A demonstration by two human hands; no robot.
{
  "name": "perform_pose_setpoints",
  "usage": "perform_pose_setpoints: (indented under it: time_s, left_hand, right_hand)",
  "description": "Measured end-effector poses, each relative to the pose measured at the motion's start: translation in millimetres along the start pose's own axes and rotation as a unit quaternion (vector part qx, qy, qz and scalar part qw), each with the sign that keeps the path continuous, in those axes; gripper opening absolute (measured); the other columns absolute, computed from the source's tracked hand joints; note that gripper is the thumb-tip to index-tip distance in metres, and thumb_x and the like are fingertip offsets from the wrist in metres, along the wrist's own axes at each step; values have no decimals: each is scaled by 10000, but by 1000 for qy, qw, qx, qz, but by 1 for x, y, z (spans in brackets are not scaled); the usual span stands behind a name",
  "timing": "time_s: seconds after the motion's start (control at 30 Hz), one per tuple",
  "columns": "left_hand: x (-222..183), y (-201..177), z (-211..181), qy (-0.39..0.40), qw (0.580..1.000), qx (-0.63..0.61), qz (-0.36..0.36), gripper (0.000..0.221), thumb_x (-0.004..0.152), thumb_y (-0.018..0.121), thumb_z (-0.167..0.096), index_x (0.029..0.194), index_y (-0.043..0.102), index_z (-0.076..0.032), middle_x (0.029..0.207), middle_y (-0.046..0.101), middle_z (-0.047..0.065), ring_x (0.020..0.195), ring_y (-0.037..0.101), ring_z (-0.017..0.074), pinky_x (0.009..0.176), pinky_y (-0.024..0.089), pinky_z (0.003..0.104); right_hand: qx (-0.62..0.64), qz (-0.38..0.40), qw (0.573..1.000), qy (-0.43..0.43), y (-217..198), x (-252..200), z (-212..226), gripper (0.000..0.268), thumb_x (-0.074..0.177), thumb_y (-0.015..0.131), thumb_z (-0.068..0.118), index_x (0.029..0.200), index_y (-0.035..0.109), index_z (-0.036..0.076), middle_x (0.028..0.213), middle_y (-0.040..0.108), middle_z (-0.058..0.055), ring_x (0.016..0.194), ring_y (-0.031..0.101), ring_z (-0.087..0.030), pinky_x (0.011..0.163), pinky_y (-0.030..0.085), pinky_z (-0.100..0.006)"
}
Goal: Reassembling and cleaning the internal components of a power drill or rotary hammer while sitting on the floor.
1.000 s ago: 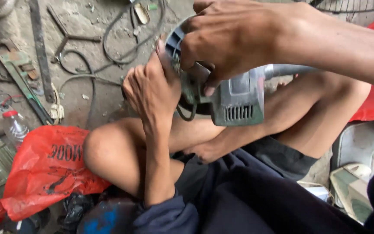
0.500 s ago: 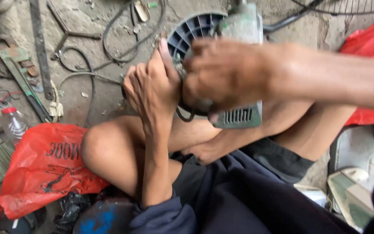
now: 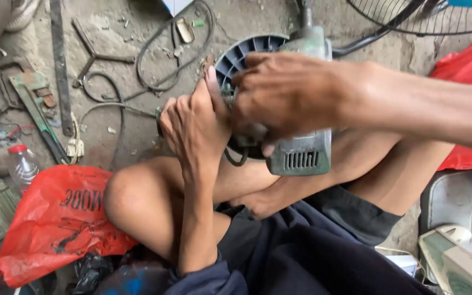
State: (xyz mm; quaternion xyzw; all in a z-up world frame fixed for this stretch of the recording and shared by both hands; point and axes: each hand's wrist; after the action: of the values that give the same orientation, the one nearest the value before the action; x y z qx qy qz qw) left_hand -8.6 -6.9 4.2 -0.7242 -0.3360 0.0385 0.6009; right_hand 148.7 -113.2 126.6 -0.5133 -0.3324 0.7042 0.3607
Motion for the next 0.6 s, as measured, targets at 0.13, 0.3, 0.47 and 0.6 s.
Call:
perform_pose_setpoints:
  time_s: [0.13, 0.3, 0.47, 0.6]
  left_hand:
    - [-20, -11, -2, -3, 999, -13, 31, 463, 1235, 548, -371, 1209, 919, -96, 774, 759, 209, 748, 699, 426, 942, 555, 530]
    - [-11, -10, 0, -13, 998, -10, 65, 492, 1236, 551, -409, 1254, 926, -92, 813, 793, 234, 756, 726, 443, 947, 565, 544]
    - [-15, 0, 7, -16, 996, -9, 83, 380, 1165, 657, -371, 1321, 895, -119, 833, 791, 188, 787, 728, 400, 998, 554, 528]
    - [-19, -12, 3, -25, 997, -24, 64, 504, 1230, 530, -392, 1159, 909, -69, 818, 784, 226, 808, 716, 463, 983, 532, 551]
  right_hand:
    - [14, 56, 996, 63, -5, 0, 13, 399, 844, 966, 586, 1096, 887, 286, 1056, 899, 72, 1154, 744, -276, 1198, 534, -566]
    - [60, 58, 993, 80, 10, 13, -17, 464, 727, 1063, 541, 1148, 908, 422, 1000, 935, 181, 1118, 772, -197, 1371, 356, -582]
    - [-2, -55, 998, 11, 3, 2, -1, 491, 665, 1049, 448, 1090, 885, 263, 978, 894, -33, 1108, 770, -335, 1257, 493, -596]
    - [268, -104, 957, 26, 31, 17, -43, 352, 650, 1132, 155, 775, 812, 78, 782, 848, -47, 566, 734, -247, 601, 578, -357]
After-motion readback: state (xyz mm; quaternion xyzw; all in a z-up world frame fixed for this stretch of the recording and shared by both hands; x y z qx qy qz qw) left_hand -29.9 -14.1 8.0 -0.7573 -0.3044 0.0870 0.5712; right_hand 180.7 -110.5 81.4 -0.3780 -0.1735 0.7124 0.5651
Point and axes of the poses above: each hand's wrist, its own x-axis towards the middle knuckle, its own y-axis out of the palm, z = x × y
